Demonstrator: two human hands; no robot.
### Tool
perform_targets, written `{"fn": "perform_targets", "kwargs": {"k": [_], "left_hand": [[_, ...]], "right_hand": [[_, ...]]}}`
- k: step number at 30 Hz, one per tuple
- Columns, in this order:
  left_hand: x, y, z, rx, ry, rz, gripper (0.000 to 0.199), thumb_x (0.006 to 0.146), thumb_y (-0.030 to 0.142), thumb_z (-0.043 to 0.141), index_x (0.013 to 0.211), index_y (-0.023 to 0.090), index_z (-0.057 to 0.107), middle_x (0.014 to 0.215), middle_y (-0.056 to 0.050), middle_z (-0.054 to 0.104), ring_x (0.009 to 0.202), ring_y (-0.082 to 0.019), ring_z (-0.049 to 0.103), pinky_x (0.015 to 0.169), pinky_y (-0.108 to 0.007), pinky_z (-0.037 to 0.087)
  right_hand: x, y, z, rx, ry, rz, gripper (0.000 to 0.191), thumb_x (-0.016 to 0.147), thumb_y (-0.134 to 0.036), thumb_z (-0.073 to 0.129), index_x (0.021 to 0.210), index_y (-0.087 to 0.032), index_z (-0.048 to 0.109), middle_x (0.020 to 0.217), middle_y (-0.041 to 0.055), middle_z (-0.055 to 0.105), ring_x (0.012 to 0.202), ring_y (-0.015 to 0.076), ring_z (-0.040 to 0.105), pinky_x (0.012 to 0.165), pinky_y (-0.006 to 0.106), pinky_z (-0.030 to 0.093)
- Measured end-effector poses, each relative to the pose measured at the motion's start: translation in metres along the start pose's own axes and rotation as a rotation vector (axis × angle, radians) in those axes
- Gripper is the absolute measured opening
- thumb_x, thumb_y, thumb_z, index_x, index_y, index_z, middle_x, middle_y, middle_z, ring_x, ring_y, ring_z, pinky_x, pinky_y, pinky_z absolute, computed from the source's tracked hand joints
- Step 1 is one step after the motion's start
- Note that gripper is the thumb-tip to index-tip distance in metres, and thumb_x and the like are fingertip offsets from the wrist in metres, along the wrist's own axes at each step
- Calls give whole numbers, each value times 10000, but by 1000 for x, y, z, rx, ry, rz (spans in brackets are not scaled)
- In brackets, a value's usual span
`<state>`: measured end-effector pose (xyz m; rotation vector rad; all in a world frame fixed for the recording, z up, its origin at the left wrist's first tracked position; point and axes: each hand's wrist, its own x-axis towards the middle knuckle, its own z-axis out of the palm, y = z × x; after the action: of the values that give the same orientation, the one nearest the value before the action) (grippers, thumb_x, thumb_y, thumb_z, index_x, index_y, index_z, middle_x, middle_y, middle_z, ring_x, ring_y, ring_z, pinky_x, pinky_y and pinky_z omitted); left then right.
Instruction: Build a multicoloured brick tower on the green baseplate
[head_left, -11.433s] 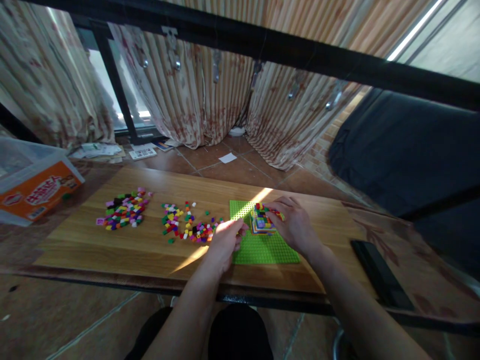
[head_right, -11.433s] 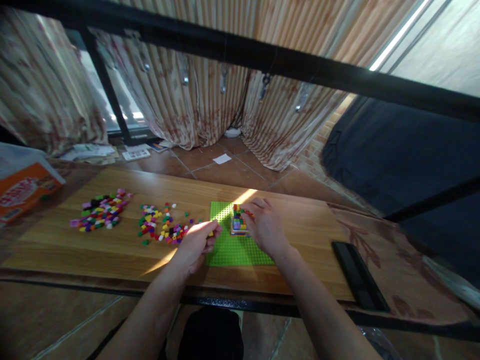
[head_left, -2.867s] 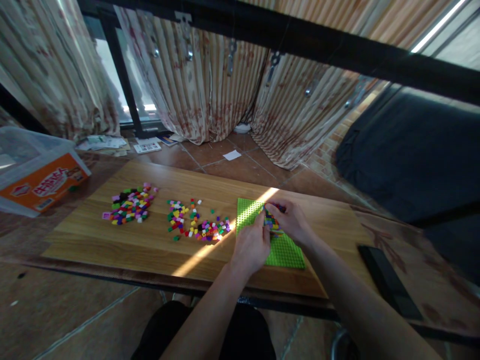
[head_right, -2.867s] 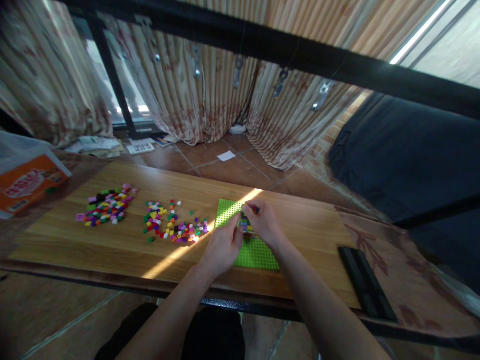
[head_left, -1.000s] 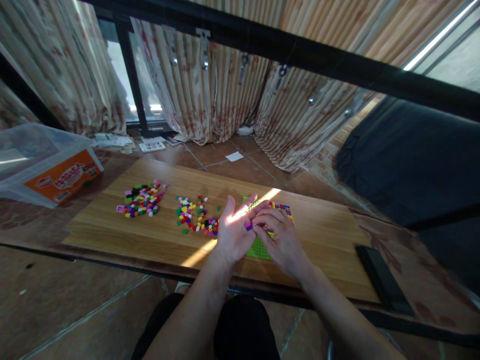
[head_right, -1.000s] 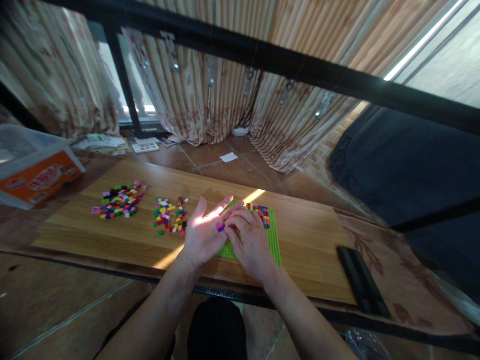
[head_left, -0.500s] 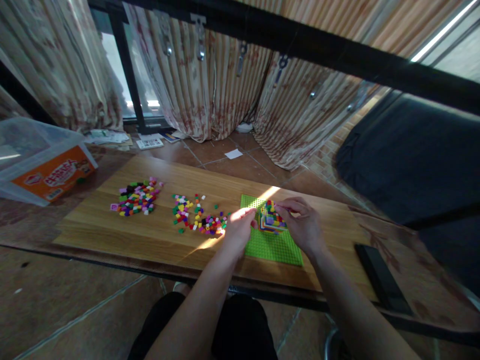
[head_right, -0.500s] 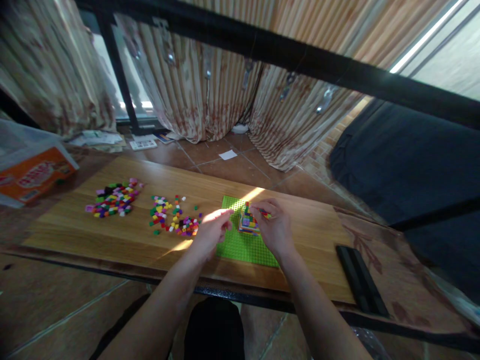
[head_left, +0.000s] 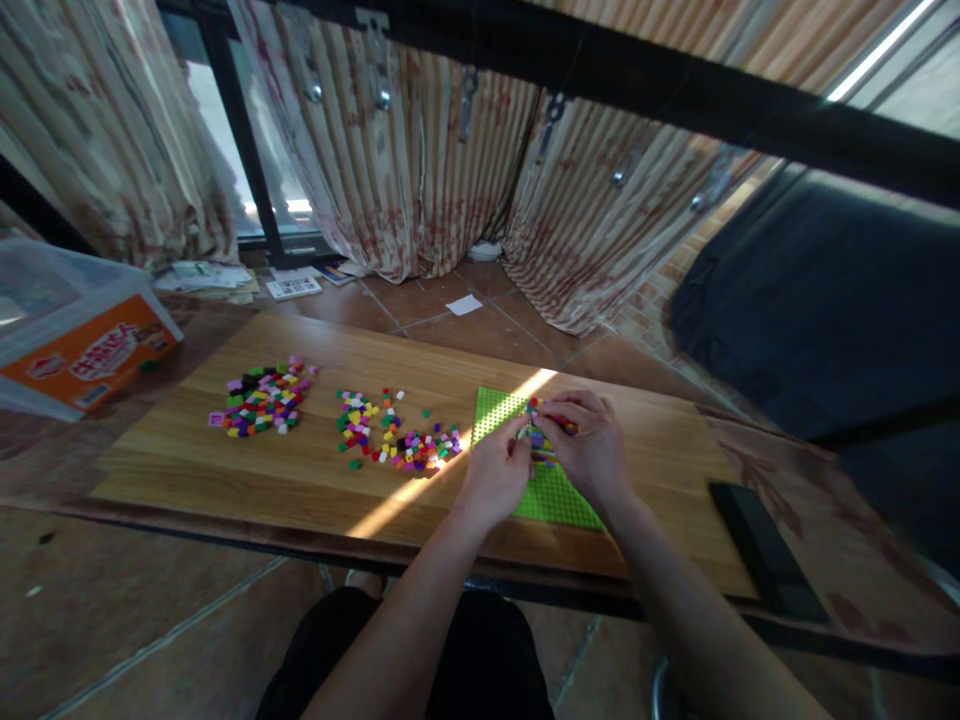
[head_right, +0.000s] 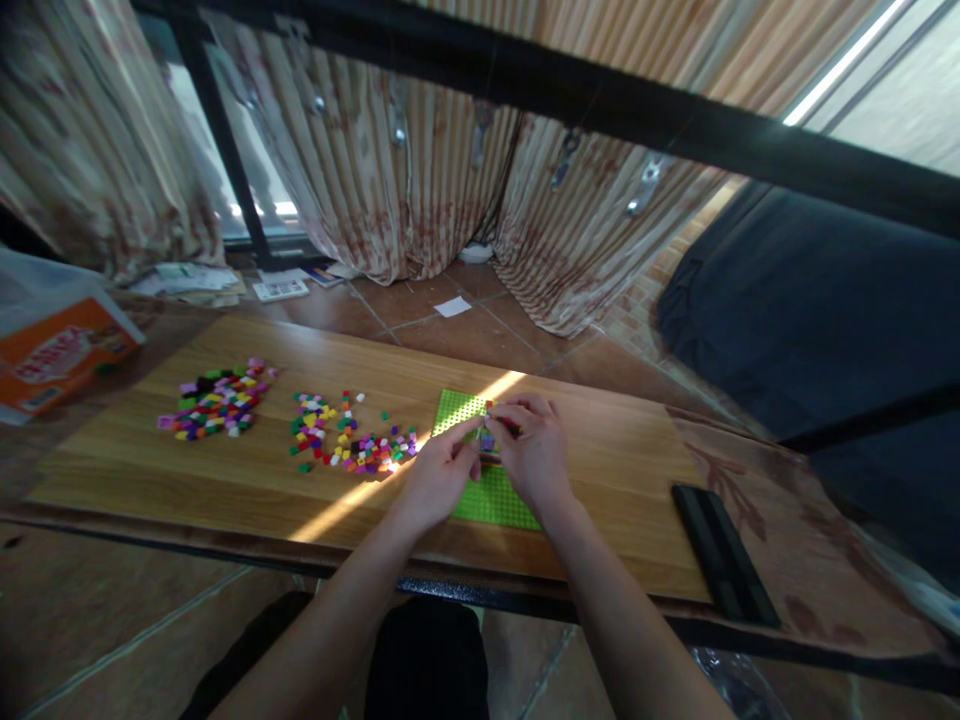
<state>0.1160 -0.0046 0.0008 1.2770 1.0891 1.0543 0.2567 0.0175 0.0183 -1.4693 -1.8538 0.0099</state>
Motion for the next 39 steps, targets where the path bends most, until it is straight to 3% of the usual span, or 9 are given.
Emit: {"fn": "perform_targets", "kwargs": {"k": [4,8,13,20,25,30,35,37,39], "left_hand": [[-1,-2,1,45,3,43,399,888,254,435,1243,228,614,575,12,582,542,-159,531,564,-276,410],[0,-2,1,108,40,76,375,876,246,470,1214,228,631,759,-36,683,732,-196,613,707,-321,480],[-1,0,1,172,63,124,368,876,224,484,1214,225,631,921,-62,704,894,-211,626,822,-347,487],[-2,0,2,296,27,125,417,886,180,450,1280,198,586,873,-66,694,811,-200,622,797,-343,476],[-2,-2,2,220,30,118,417,871,181,473,1265,220,602,731,-33,659,686,-179,591,700,-309,457],[-1,-6,5,-75,51,-13,327,847,253,551,1151,194,658,542,19,564,515,-127,489,537,-241,374],[3,3,-7,-793,160,-363,266,863,371,549,917,124,633,537,35,510,399,-42,310,403,-171,231],[4,10,-17,-1068,151,-416,302,894,386,500,912,109,618,592,7,545,436,-44,394,430,-158,322],[2,18,-26,-1222,149,-401,390,907,446,460,955,96,626,685,-48,610,568,-85,546,560,-188,466]], "right_hand": [[0,2,-1,43,-12,45,141,805,-343,638,831,-251,741,936,60,658,902,214,585,826,399,472],[3,2,0,84,20,140,232,823,-402,599,860,-215,732,959,87,659,915,222,597,843,412,482],[6,2,7,25,58,239,334,738,-418,675,959,-172,716,1051,135,646,1007,262,580,901,452,462],[5,10,16,210,-5,432,330,704,-403,683,940,-175,720,937,95,681,819,210,629,790,391,508],[5,15,19,260,-5,445,312,697,-415,685,904,-186,726,918,82,685,820,206,628,796,382,507],[3,17,24,291,-9,468,317,689,-421,689,900,-186,717,930,77,688,831,206,630,798,386,511],[-4,17,14,310,80,411,437,753,-493,637,1048,-173,678,1013,106,679,906,222,623,792,394,519],[-8,9,3,261,175,350,394,794,-470,606,1064,-192,672,1082,110,661,977,227,605,819,401,511],[-13,-6,-8,245,198,263,278,828,-405,586,1002,-214,690,1053,87,664,946,206,611,822,387,507]]}}
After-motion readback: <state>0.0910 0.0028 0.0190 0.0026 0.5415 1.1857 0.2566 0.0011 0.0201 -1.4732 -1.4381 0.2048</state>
